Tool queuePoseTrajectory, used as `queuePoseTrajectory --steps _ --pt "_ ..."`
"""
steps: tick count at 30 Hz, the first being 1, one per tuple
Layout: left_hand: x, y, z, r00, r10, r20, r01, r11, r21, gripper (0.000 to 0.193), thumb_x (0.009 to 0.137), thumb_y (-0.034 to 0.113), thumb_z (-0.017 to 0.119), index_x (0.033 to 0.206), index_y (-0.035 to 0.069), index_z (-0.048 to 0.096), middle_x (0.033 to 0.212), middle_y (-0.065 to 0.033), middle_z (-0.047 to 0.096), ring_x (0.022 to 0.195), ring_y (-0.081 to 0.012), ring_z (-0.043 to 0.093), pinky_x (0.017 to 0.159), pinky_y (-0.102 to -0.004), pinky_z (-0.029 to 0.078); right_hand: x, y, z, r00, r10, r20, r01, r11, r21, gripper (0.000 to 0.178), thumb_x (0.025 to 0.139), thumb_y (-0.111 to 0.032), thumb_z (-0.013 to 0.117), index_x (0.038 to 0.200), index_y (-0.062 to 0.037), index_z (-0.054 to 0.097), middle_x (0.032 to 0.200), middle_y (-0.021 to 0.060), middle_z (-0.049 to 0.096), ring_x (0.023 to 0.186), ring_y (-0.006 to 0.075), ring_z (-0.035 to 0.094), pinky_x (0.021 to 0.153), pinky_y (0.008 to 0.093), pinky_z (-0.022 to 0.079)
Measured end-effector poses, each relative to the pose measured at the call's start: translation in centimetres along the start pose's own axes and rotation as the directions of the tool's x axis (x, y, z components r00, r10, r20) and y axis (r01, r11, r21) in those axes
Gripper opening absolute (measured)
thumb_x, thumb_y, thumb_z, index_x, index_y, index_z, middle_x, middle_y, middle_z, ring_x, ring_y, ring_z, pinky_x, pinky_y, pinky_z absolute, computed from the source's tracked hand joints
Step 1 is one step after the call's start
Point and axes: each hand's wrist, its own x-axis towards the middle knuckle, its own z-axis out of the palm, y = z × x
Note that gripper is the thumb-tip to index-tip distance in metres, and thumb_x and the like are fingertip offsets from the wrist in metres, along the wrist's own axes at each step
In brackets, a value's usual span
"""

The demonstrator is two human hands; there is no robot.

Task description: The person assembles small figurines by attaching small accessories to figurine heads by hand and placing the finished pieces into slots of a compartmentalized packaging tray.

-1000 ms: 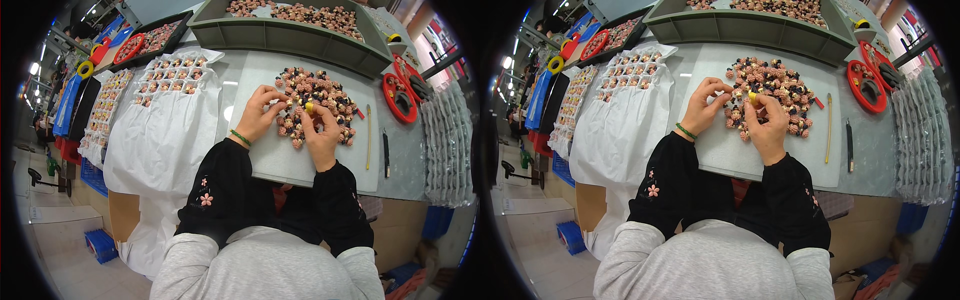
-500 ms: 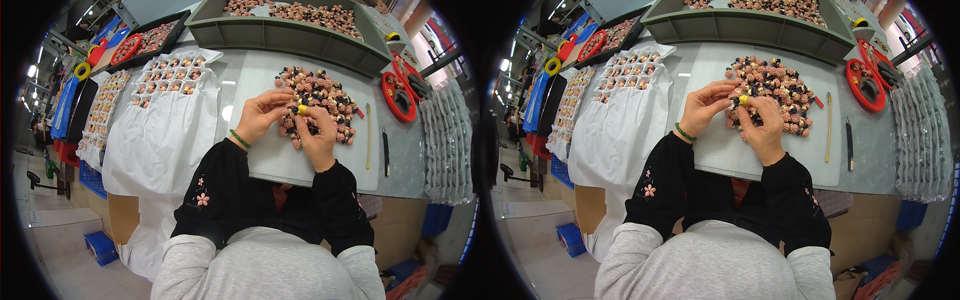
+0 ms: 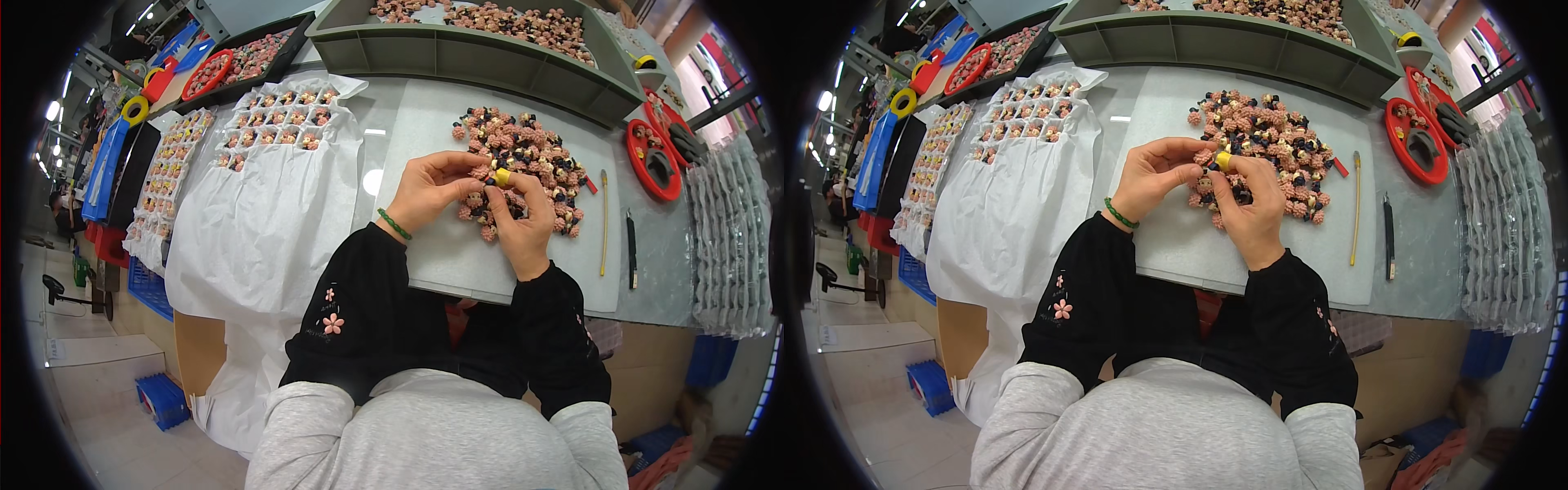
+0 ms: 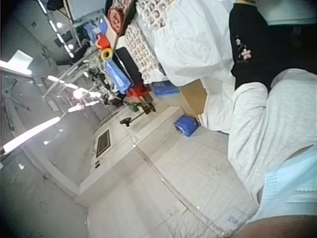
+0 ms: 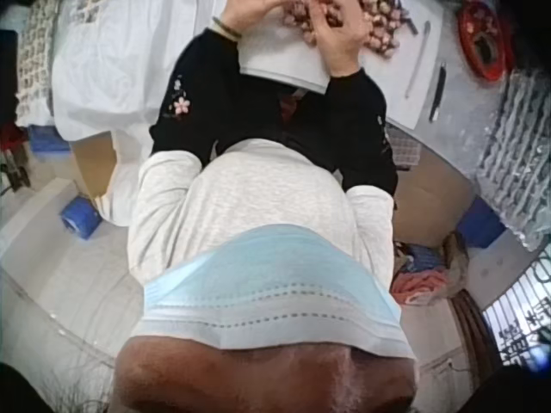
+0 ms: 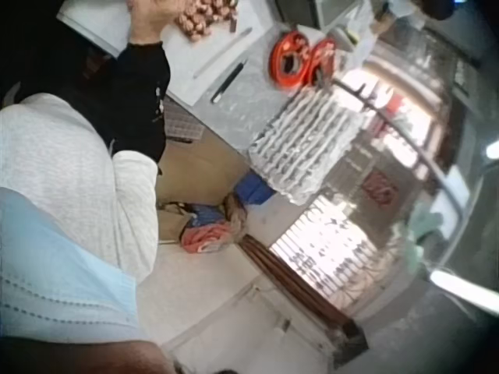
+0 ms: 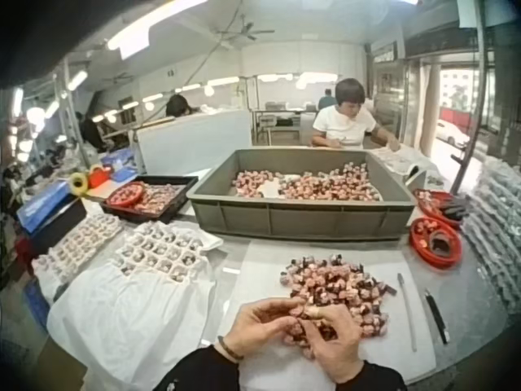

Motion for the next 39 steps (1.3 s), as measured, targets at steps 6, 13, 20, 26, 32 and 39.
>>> queuePoseTrajectory --steps 6,13,20,26,32,39 --pt "0.3 -0.1 0.1 0.994 -0.002 -0.108 -0.003 0.999 -0.040 0.027 0.082 0.003 0.057 0.108 -0.002 0.054 0.101 -0.0098 0.059 0.090 -0.0146 0.057 0.074 -0.0265 0.049 -0.2 0.2 0.1 0.999 0.022 0.028 -0.023 1.000 0.021 0.019 0.075 -0.004 0.066 0.091 -0.0002 0.057 0.083 0.0057 0.059 0.073 0.0131 0.055 0.065 0.0236 0.044" --pt "0.4 -0.9 -1.7 0.876 0.188 -0.443 0.040 0.888 0.457 0.026 0.075 0.013 0.058 0.099 0.003 0.058 0.077 -0.0046 0.053 0.073 -0.0160 0.053 0.066 -0.0271 0.046 -0.1 0.0 -0.1 0.998 0.064 0.002 -0.065 0.997 0.042 0.016 0.079 -0.008 0.063 0.092 0.0004 0.057 0.082 0.0049 0.059 0.071 0.0111 0.054 0.064 0.0225 0.043" --pt "-0.1 -1.5 -1.3 0.923 0.353 -0.153 0.002 0.394 0.919 0.020 0.071 0.019 0.069 0.082 0.003 0.063 0.074 -0.0049 0.056 0.062 -0.0123 0.052 0.055 -0.0245 0.041 0.0 -0.3 0.1 0.995 0.096 0.000 -0.096 0.994 0.051 0.016 0.075 -0.008 0.065 0.088 -0.0003 0.058 0.081 0.0091 0.058 0.071 0.0187 0.055 0.062 0.0272 0.044" --pt "-0.2 0.1 -0.2 0.991 -0.023 -0.129 0.044 0.986 0.162 0.020 0.079 0.011 0.063 0.094 0.000 0.058 0.082 -0.0003 0.058 0.066 -0.0046 0.050 0.056 -0.0177 0.039 0.0 0.2 0.2 0.999 0.033 0.031 -0.032 0.999 -0.011 0.022 0.072 -0.011 0.069 0.089 -0.0010 0.059 0.081 0.0085 0.059 0.070 0.0191 0.055 0.063 0.0279 0.045" --pt "-0.4 0.7 -0.1 0.996 -0.089 -0.007 0.090 0.996 0.013 0.022 0.079 0.007 0.063 0.099 0.000 0.055 0.090 -0.0024 0.058 0.073 -0.0047 0.051 0.060 -0.0170 0.041 0.0 -0.1 0.2 0.996 0.063 0.058 -0.067 0.995 0.070 0.022 0.073 -0.006 0.068 0.091 -0.0005 0.059 0.084 0.0093 0.060 0.070 0.0187 0.057 0.063 0.0267 0.046" --pt "-0.2 0.4 -0.2 0.998 -0.004 0.055 0.007 0.998 -0.062 0.022 0.080 0.003 0.059 0.101 -0.001 0.053 0.099 -0.0074 0.058 0.086 -0.0102 0.055 0.076 -0.0235 0.047 -0.3 0.4 0.3 0.997 0.070 0.040 -0.074 0.993 0.093 0.024 0.072 -0.002 0.068 0.093 0.0001 0.058 0.086 0.0096 0.060 0.071 0.0168 0.058 0.062 0.0255 0.047"
